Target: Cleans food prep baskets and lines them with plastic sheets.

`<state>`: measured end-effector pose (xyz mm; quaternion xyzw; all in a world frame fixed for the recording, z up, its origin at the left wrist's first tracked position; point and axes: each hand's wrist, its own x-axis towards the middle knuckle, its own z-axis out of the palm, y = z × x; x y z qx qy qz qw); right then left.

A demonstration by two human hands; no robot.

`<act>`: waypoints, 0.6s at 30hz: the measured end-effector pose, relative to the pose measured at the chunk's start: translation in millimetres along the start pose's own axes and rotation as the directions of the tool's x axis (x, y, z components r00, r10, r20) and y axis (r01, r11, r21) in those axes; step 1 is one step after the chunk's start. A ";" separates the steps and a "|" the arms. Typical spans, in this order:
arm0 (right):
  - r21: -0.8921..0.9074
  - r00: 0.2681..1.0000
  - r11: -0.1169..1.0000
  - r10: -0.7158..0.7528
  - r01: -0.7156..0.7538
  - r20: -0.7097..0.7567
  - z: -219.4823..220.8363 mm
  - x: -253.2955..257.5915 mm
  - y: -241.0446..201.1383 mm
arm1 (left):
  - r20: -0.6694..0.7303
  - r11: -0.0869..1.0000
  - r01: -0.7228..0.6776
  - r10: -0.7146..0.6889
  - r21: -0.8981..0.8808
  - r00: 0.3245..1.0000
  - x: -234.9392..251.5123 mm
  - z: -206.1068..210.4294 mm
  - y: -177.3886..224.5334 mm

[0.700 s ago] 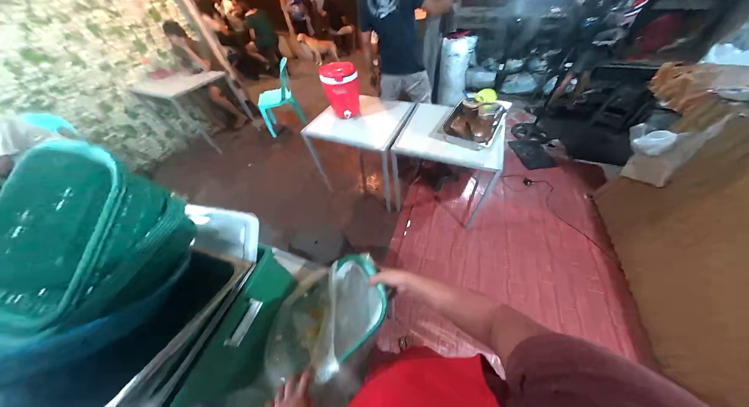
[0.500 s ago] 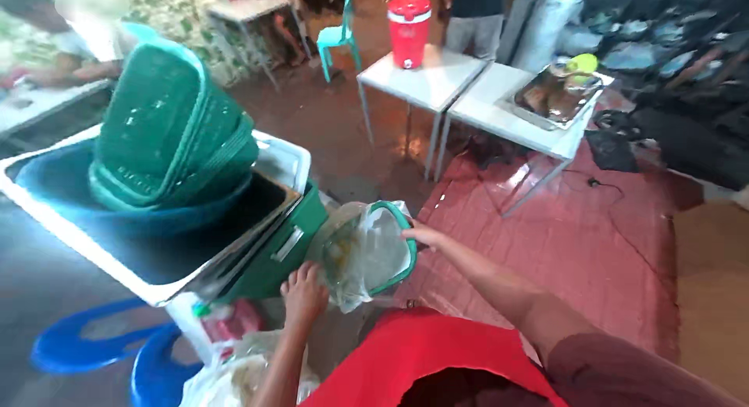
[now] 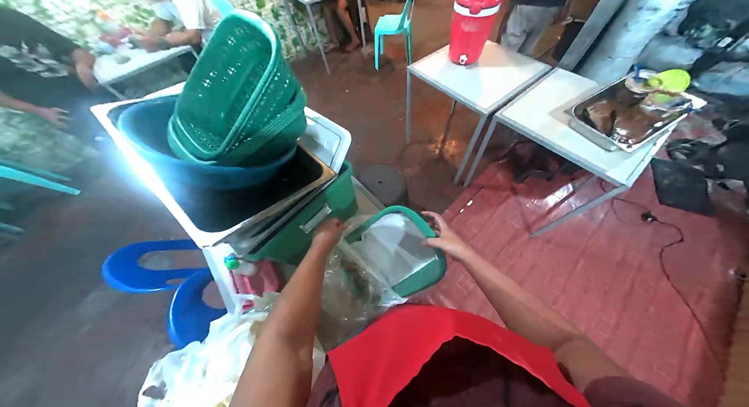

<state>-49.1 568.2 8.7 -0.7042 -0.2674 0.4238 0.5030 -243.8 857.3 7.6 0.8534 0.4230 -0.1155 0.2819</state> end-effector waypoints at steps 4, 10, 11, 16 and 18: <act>0.161 0.995 0.987 0.043 -0.028 -0.089 -13.6 3.3 13.0 | -0.142 0.989 0.114 -0.100 0.098 0.985 -23.2 -1.5 2.2; 0.265 0.988 0.959 0.128 -0.102 -0.082 11.7 8.4 16.6 | -0.156 0.773 -0.584 0.627 0.249 0.763 -38.6 25.0 97.2; 0.264 0.992 0.961 0.108 -0.087 -0.066 17.7 6.6 14.6 | -0.129 0.744 -0.619 0.659 0.252 0.741 -35.9 33.0 108.2; 0.374 0.985 0.924 0.133 -0.082 -0.111 37.7 -5.2 -6.4 | -0.126 0.866 -0.483 0.469 -0.129 0.874 -31.7 79.7 118.7; 0.423 0.977 0.904 0.142 -0.063 -0.157 39.1 -6.9 -14.6 | 0.021 0.882 -0.464 0.467 -0.078 0.884 -37.5 94.8 115.1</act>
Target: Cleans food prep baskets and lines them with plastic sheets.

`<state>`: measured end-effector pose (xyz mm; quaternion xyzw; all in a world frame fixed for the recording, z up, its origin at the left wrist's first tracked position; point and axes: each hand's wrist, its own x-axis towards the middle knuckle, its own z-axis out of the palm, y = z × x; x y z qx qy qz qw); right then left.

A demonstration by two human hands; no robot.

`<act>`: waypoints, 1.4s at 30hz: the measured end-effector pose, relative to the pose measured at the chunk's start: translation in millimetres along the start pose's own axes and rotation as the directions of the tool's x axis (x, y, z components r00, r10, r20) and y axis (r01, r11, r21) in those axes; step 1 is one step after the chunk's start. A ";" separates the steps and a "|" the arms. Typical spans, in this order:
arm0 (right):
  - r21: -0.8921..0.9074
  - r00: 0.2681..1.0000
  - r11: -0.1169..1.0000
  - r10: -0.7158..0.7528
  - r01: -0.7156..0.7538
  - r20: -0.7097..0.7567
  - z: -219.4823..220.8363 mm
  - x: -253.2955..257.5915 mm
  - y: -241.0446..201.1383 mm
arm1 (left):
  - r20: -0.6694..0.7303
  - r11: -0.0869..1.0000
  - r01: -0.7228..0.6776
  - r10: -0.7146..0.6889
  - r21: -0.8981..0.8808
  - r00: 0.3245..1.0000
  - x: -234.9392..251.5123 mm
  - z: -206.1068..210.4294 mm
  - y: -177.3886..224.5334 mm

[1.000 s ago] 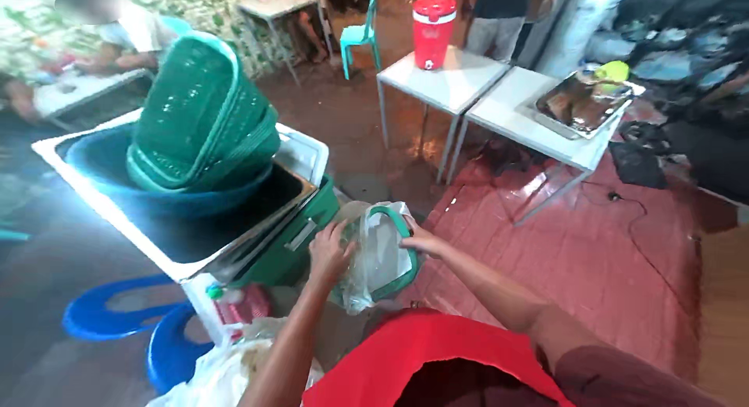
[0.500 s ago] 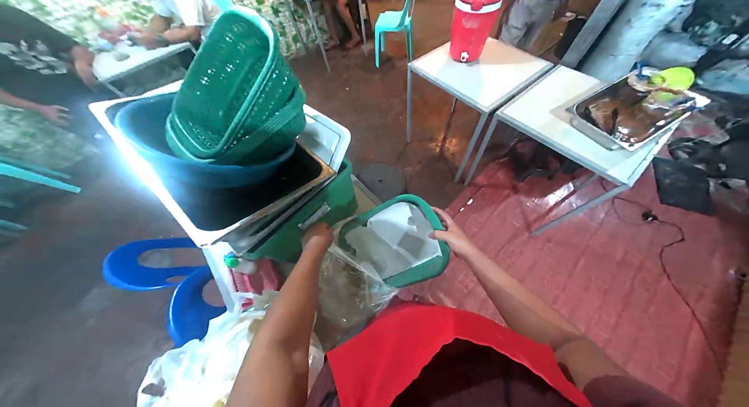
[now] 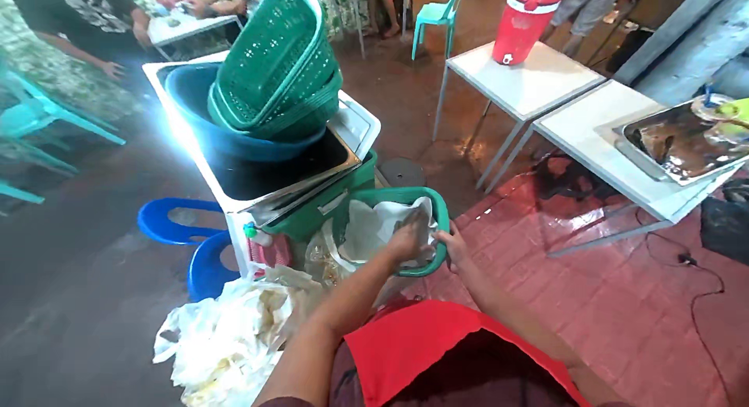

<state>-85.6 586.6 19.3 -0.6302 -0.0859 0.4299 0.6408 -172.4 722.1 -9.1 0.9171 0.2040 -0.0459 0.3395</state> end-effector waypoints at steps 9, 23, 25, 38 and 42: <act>-0.033 0.988 0.998 -0.056 0.052 -0.142 -46.0 1.5 -19.0 | 0.127 0.992 -0.078 0.065 0.102 0.990 -10.7 -24.0 -21.9; 0.036 0.925 0.965 -0.239 0.261 -0.295 -123.4 4.2 -119.2 | 0.250 0.927 0.372 -0.372 0.046 0.894 -137.6 25.6 -112.8; 0.049 0.904 0.924 -0.360 0.380 -0.231 -101.3 6.9 -172.2 | 0.337 0.907 0.410 -0.418 0.097 0.844 -139.4 38.8 -119.2; -0.247 0.857 0.832 -0.427 0.498 0.290 252.6 95.1 -428.3 | -0.036 0.950 0.284 -0.291 -0.130 0.956 -144.3 6.7 -70.0; -0.648 0.768 0.454 -0.538 0.612 0.348 324.8 125.3 -423.0 | -0.147 0.931 0.275 -0.314 -0.240 0.938 -191.1 -15.3 -57.0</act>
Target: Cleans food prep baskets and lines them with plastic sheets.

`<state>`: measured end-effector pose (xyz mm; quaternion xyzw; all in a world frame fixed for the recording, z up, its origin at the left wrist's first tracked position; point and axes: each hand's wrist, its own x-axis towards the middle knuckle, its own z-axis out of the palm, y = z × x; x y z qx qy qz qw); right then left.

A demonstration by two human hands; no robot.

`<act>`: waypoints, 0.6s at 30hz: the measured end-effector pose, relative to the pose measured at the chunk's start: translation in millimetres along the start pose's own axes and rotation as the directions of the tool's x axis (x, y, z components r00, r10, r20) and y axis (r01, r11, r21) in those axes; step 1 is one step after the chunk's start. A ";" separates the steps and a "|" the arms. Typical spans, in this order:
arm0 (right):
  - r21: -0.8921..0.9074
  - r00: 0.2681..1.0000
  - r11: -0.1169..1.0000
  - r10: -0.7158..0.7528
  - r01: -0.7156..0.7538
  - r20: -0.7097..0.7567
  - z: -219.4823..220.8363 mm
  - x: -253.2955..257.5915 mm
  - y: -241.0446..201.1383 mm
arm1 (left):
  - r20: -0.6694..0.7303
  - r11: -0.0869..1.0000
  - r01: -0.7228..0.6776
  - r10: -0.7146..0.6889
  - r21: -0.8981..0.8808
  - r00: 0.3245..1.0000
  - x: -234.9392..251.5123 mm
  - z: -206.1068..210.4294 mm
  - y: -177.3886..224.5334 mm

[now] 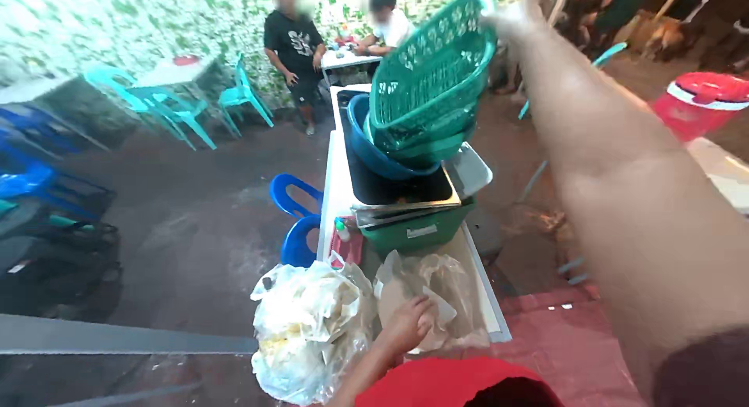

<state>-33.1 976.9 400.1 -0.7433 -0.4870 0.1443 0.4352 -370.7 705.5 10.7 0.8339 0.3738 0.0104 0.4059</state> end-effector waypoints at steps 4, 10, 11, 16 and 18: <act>-0.363 0.989 0.929 -0.023 0.074 0.143 37.9 11.1 23.1 | -0.112 0.995 0.061 -0.070 -0.083 0.991 -53.9 -16.4 -18.6; -0.286 0.992 0.953 0.115 -0.098 0.044 59.5 6.4 57.1 | -0.285 0.963 0.054 -0.132 -0.266 0.949 -117.3 -22.8 -37.4; -0.287 0.991 0.952 0.128 -0.110 0.044 58.5 10.0 62.6 | -0.299 0.954 0.045 -0.137 -0.296 0.944 -122.3 -23.5 -37.9; -0.200 0.986 0.966 0.167 -0.162 0.006 58.9 22.1 87.1 | -0.284 0.935 0.061 -0.167 -0.348 0.944 -126.0 -28.9 -34.5; -0.155 0.984 0.972 0.177 -0.174 0.006 63.5 23.8 89.6 | -0.268 0.940 0.059 -0.156 -0.336 0.951 -123.6 -29.7 -33.3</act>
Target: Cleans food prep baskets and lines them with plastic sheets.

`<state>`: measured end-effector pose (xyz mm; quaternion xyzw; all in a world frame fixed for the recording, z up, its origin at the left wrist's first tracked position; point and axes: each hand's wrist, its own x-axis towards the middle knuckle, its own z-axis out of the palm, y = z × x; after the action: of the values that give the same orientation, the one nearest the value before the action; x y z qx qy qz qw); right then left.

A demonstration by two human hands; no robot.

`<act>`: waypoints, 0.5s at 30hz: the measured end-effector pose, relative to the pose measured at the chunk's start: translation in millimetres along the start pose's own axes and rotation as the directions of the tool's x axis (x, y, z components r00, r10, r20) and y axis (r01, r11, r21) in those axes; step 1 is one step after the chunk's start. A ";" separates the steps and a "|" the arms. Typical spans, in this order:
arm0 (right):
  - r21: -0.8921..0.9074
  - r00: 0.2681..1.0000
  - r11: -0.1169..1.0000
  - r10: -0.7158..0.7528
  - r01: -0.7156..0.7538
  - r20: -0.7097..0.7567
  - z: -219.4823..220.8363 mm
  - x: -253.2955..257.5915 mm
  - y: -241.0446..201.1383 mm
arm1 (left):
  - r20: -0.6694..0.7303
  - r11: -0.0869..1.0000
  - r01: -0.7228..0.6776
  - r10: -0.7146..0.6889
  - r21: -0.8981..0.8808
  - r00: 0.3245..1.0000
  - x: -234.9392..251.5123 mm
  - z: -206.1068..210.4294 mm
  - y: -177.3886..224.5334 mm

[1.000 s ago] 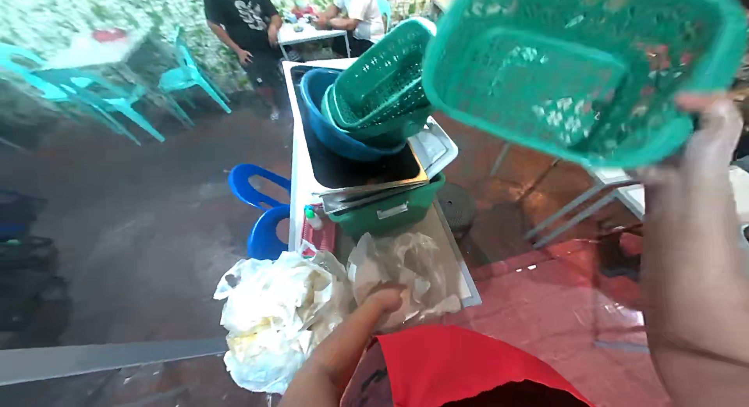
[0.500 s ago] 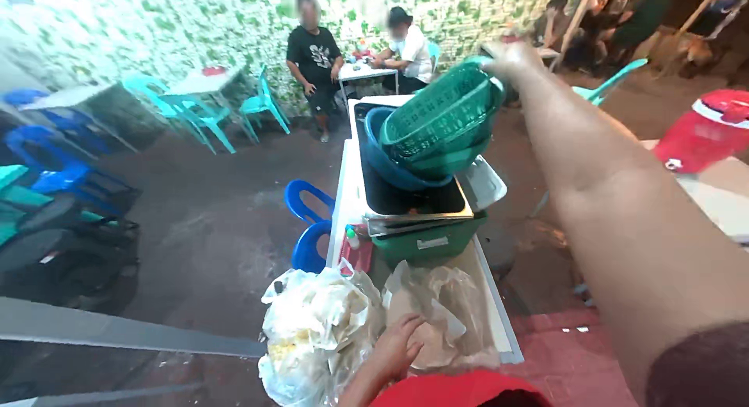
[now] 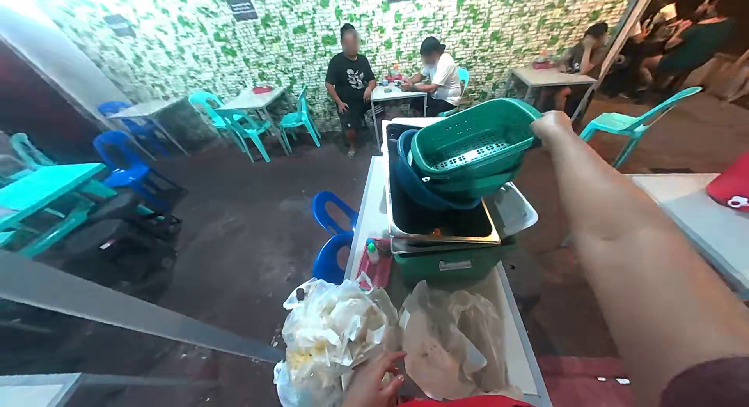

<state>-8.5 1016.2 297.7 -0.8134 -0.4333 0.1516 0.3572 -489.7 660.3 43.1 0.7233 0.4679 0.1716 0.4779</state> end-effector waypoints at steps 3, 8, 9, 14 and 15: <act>0.102 0.997 0.993 0.059 -0.064 0.059 11.1 -10.5 -3.7 | 0.049 1.000 -0.008 0.008 0.003 0.999 7.4 3.0 1.3; -0.216 0.995 0.976 0.032 -0.010 0.098 20.2 -36.3 -2.9 | 0.076 0.999 -0.034 0.034 -0.007 0.996 11.7 6.4 6.7; -0.230 0.998 0.973 -0.002 0.015 0.060 20.3 -33.8 2.2 | 0.074 0.999 -0.037 0.037 -0.009 0.997 11.0 7.2 6.0; -0.025 0.921 0.934 -0.356 0.357 -0.155 -3.6 -67.6 13.5 | 0.068 0.998 -0.065 0.065 -0.008 0.996 9.0 8.8 -0.4; 0.038 0.889 0.897 -0.430 0.441 -0.159 -7.5 -86.2 18.5 | 0.073 0.998 -0.058 0.058 -0.005 0.996 9.3 8.7 -0.9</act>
<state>-43.1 935.9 284.3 -0.6908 -0.5714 0.0232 0.4425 -479.4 663.6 36.3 0.7418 0.4287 0.1597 0.4904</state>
